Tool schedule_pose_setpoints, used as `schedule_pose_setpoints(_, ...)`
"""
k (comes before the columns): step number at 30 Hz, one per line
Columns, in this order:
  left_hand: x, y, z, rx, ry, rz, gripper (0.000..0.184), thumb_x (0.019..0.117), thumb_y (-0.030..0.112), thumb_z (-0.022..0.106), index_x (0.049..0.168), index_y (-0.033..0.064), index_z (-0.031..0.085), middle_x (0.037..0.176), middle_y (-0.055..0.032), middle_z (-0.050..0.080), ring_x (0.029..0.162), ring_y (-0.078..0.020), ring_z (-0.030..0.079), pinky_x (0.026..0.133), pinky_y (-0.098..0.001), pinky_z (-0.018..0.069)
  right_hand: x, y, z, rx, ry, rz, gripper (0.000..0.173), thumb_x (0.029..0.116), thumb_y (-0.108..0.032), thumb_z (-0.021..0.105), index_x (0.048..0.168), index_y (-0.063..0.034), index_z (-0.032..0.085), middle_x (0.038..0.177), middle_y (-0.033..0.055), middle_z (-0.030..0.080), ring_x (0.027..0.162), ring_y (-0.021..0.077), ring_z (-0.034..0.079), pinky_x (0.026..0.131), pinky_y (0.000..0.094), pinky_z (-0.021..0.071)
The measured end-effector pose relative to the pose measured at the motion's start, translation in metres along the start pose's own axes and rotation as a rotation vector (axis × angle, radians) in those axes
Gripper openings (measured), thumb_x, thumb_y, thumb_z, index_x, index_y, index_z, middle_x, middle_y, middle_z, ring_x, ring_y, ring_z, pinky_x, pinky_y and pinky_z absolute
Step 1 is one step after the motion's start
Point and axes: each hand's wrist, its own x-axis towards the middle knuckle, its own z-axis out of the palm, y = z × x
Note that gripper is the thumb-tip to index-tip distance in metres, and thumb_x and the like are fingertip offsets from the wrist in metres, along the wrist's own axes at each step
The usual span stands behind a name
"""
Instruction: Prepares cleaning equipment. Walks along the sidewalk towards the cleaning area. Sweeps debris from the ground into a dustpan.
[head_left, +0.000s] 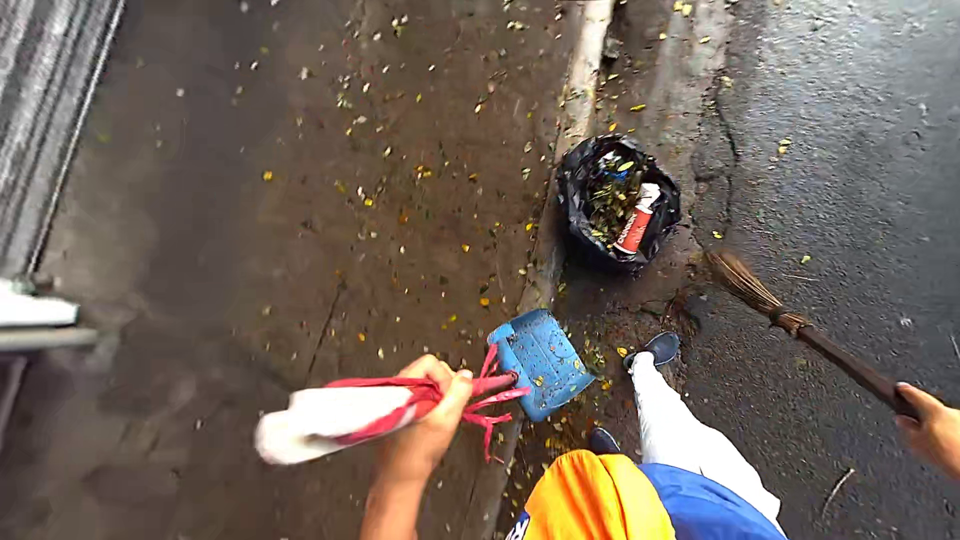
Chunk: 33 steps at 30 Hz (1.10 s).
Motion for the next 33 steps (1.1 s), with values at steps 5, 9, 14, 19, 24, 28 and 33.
schedule_pose_setpoints(5,-0.14,-0.121,-0.06,0.154,0.111,-0.285,0.014,0.0843,0.012,0.07,0.077,0.0083,0.059,0.069,0.0054,0.059,0.065,-0.0013,0.058,0.065,-0.024,0.0514,-0.062,-0.137,0.14,-0.344,-0.309,-0.287,0.052,0.1023,-0.024,0.055,0.153,-0.0166,0.046,0.127,0.0319,0.064,0.117,0.0551,0.061,0.092,0.0724,0.0476)
schedule_pose_setpoints(9,-0.246,-0.197,-0.107,0.234,0.078,-0.522,0.018,0.0879,0.017,0.076,0.087,0.0015,0.069,0.08,-0.0073,0.067,0.079,-0.0176,0.065,0.078,-0.0445,0.0541,-0.095,-0.167,0.12,-0.363,-0.363,-0.481,0.042,0.1024,-0.034,0.06,0.143,-0.0224,0.061,0.13,0.0265,0.066,0.12,0.053,0.06,0.095,0.0774,0.043)
schedule_pose_setpoints(14,-0.345,-0.249,-0.138,0.173,0.282,-0.628,0.021,0.0838,0.012,0.079,0.093,-0.0043,0.07,0.09,-0.0119,0.072,0.089,-0.0173,0.069,0.088,-0.0401,0.0555,-0.119,-0.166,0.04,-0.325,-0.1,-0.42,0.045,0.1031,-0.022,0.061,0.147,-0.023,0.058,0.119,0.0296,0.069,0.11,0.0534,0.064,0.09,0.0739,0.0457)
schedule_pose_setpoints(19,-0.392,-0.259,-0.118,0.021,0.64,-0.913,0.038,0.0872,0.0,0.075,0.12,-0.013,0.061,0.115,-0.0229,0.068,0.109,-0.0229,0.065,0.099,-0.0377,0.0517,-0.109,-0.23,0.17,-0.605,-0.253,-0.405,0.051,0.1009,-0.019,0.056,0.151,-0.0168,0.049,0.127,0.0333,0.064,0.116,0.0567,0.061,0.09,0.0749,0.0469)
schedule_pose_setpoints(24,-0.419,-0.264,-0.095,-0.06,0.852,-0.945,0.045,0.0845,-0.008,0.074,0.124,-0.0182,0.055,0.118,-0.0256,0.065,0.11,-0.0195,0.063,0.1,-0.0312,0.0503,-0.117,-0.272,0.17,-0.705,-0.447,-0.607,0.046,0.1033,-0.035,0.056,0.149,-0.0268,0.055,0.134,0.0256,0.064,0.123,0.0515,0.059,0.097,0.0749,0.0431)
schedule_pose_setpoints(28,-0.434,-0.255,-0.116,-0.129,1.035,-0.945,0.056,0.0854,-0.004,0.073,0.133,-0.0169,0.046,0.122,-0.0212,0.06,0.107,-0.0104,0.06,0.093,-0.0272,0.0527,-0.099,-0.264,0.047,-0.586,-0.167,-0.636,0.044,0.1034,-0.03,0.06,0.147,-0.0333,0.057,0.116,0.0255,0.072,0.106,0.0523,0.066,0.085,0.0743,0.0479)
schedule_pose_setpoints(33,-0.476,-0.295,-0.124,-0.071,1.085,-1.001,0.053,0.0878,-0.002,0.067,0.134,-0.0164,0.044,0.122,-0.0239,0.058,0.103,-0.0147,0.06,0.087,-0.0317,0.0555,-0.029,-0.329,0.072,-0.505,0.194,-0.496,0.046,0.1011,-0.02,0.058,0.147,-0.0164,0.054,0.111,0.0357,0.067,0.101,0.0585,0.064,0.077,0.0755,0.0472)
